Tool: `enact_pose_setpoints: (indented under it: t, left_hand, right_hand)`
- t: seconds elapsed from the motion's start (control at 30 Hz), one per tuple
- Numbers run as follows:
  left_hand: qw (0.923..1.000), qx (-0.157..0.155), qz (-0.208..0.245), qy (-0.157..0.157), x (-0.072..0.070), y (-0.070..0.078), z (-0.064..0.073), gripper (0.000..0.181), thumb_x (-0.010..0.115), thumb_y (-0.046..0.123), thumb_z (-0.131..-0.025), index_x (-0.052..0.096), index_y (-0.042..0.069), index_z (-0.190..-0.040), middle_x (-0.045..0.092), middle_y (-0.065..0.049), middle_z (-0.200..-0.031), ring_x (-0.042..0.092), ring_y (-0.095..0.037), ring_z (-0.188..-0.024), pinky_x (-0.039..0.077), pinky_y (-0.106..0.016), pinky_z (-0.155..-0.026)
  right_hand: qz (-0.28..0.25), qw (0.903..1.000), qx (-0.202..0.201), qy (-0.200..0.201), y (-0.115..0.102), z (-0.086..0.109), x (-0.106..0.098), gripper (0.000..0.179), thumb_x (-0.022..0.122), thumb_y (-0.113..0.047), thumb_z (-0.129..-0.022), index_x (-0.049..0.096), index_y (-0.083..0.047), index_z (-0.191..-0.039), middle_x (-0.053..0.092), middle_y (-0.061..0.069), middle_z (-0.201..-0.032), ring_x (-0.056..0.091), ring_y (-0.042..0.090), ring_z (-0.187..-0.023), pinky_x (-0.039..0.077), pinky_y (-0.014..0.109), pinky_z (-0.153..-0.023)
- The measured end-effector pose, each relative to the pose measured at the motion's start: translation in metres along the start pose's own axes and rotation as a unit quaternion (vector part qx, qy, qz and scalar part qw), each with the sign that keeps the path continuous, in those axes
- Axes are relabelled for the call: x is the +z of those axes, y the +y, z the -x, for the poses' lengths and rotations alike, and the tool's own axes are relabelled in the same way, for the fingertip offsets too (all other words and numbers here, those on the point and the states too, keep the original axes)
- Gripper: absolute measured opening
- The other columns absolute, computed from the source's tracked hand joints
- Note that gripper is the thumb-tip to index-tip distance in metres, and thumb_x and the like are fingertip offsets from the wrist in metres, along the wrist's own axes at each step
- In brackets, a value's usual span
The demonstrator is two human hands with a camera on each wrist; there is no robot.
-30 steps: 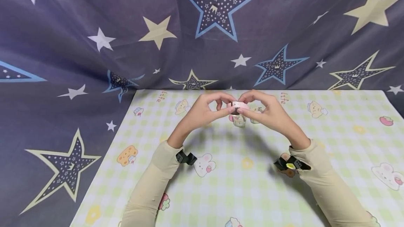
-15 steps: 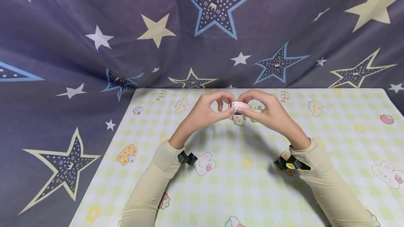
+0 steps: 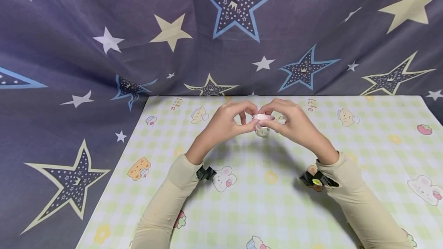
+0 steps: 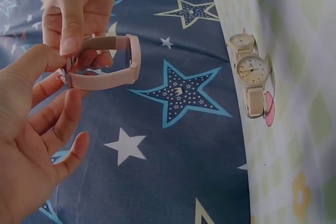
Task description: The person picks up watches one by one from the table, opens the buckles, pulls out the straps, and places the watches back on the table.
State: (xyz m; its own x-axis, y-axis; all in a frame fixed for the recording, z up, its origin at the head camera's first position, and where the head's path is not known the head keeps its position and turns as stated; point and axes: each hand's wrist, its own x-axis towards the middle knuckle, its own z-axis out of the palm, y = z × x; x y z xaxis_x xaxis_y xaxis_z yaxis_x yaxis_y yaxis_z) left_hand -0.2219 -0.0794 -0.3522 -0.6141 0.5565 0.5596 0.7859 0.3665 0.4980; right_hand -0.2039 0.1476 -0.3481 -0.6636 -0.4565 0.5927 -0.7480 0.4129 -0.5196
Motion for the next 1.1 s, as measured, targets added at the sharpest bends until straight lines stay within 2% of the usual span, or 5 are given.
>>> enact_pose_setpoints:
  t: [0.23, 0.43, 0.67, 0.97, 1.1]
  left_hand:
    - [0.9995, 0.019, -0.027, 0.004, -0.0001, 0.0006, 0.0002, 0.015, 0.075, 0.012, -0.087, 0.070, 0.013, -0.101, 0.071, 0.003, -0.091, 0.062, -0.010, -0.079, 0.047, -0.032, -0.086]
    - [0.9998, 0.013, 0.012, 0.008, -0.0005, -0.0003, -0.0015, 0.018, 0.076, 0.009, -0.087, 0.070, 0.010, -0.103, 0.071, 0.000, -0.092, 0.066, -0.011, -0.084, 0.049, -0.033, -0.091]
    - [0.9984, 0.008, 0.055, 0.001, 0.0016, -0.0038, -0.0025, 0.016, 0.075, 0.004, -0.087, 0.069, 0.006, -0.102, 0.072, -0.003, -0.091, 0.068, -0.011, -0.083, 0.054, -0.025, -0.085]
    - [0.9993, 0.029, -0.022, 0.008, 0.0020, -0.0028, 0.0005, 0.017, 0.078, 0.013, -0.087, 0.072, 0.011, -0.103, 0.075, 0.001, -0.094, 0.069, -0.012, -0.086, 0.051, -0.034, -0.094]
    - [0.9990, 0.032, -0.031, 0.011, 0.0033, -0.0034, 0.0008, 0.015, 0.077, 0.012, -0.086, 0.071, 0.011, -0.100, 0.074, 0.000, -0.091, 0.069, -0.012, -0.085, 0.052, -0.035, -0.094]
  right_hand:
    - [0.020, 0.9995, -0.023, 0.006, 0.0014, 0.0000, 0.0018, 0.025, 0.085, -0.005, -0.079, 0.074, -0.008, -0.101, 0.072, 0.002, -0.090, 0.063, 0.019, -0.088, 0.045, 0.034, -0.091]
    - [0.013, 0.9991, -0.034, 0.024, 0.0035, -0.0011, 0.0029, 0.025, 0.085, -0.004, -0.079, 0.074, -0.007, -0.101, 0.073, 0.004, -0.094, 0.065, 0.021, -0.093, 0.046, 0.033, -0.095]
    - [-0.011, 0.9992, -0.023, 0.032, 0.0060, 0.0006, 0.0023, 0.025, 0.085, 0.000, -0.078, 0.075, -0.008, -0.100, 0.073, 0.003, -0.096, 0.064, 0.019, -0.095, 0.046, 0.027, -0.094]
    - [0.044, 0.9972, -0.056, 0.024, 0.0050, 0.0004, 0.0037, 0.021, 0.085, -0.006, -0.079, 0.076, -0.008, -0.098, 0.072, 0.004, -0.094, 0.065, 0.021, -0.091, 0.045, 0.037, -0.095]
    - [0.048, 0.9961, -0.068, 0.028, 0.0056, -0.0004, 0.0054, 0.021, 0.087, -0.006, -0.078, 0.076, -0.008, -0.096, 0.073, 0.003, -0.093, 0.066, 0.021, -0.091, 0.045, 0.037, -0.096]
